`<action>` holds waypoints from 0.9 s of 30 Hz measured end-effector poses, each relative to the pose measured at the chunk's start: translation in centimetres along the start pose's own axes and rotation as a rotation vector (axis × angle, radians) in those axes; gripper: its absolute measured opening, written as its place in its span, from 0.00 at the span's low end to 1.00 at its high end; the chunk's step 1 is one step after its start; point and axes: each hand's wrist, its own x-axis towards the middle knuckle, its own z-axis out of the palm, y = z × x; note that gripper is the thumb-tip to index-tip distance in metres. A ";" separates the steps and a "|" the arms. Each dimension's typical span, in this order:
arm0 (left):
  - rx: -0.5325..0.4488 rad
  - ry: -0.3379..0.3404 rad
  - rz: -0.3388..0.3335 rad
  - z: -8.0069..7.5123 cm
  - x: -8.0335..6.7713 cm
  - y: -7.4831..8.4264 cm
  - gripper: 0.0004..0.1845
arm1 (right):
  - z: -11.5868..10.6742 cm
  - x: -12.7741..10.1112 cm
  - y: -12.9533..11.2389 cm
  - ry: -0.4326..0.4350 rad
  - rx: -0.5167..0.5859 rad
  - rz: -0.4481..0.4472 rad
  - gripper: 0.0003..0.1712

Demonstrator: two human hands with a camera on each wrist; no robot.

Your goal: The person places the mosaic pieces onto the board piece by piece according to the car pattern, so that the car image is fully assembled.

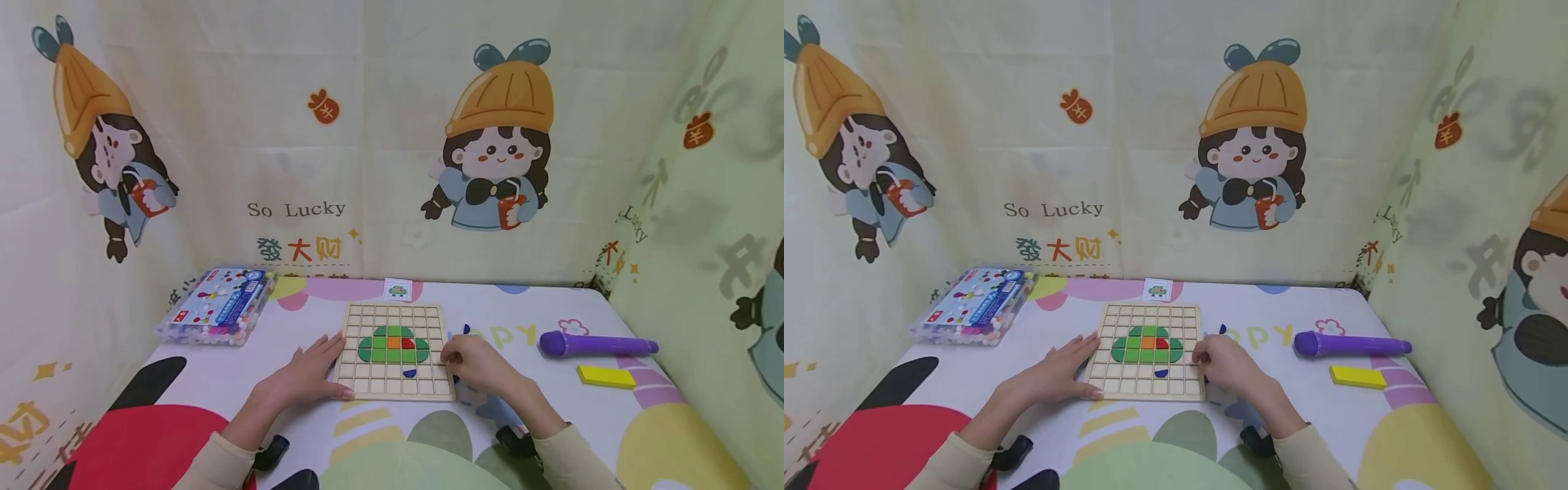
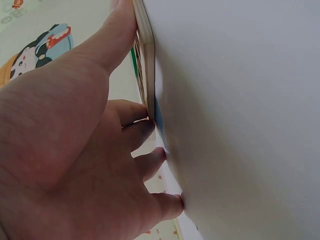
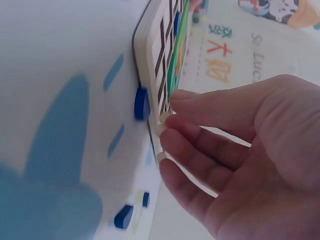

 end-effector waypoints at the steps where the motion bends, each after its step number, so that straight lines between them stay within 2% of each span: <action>1: 0.000 0.000 0.000 0.0 0.0 0.0 0.58 | -0.1 -0.1 0.2 0.000 -0.008 0.012 0.08; 7: 0.010 0.002 0.002 -0.1 0.1 -0.1 0.59 | -0.3 -0.7 0.7 -0.027 0.000 0.117 0.07; 18: 0.016 0.001 -0.001 -0.2 -0.1 -0.1 0.58 | 0.2 -1.1 0.9 -0.053 0.055 0.091 0.09; 27: 0.021 -0.005 -0.006 0.3 0.2 -0.4 0.59 | 0.6 -1.1 1.0 -0.088 0.152 0.083 0.13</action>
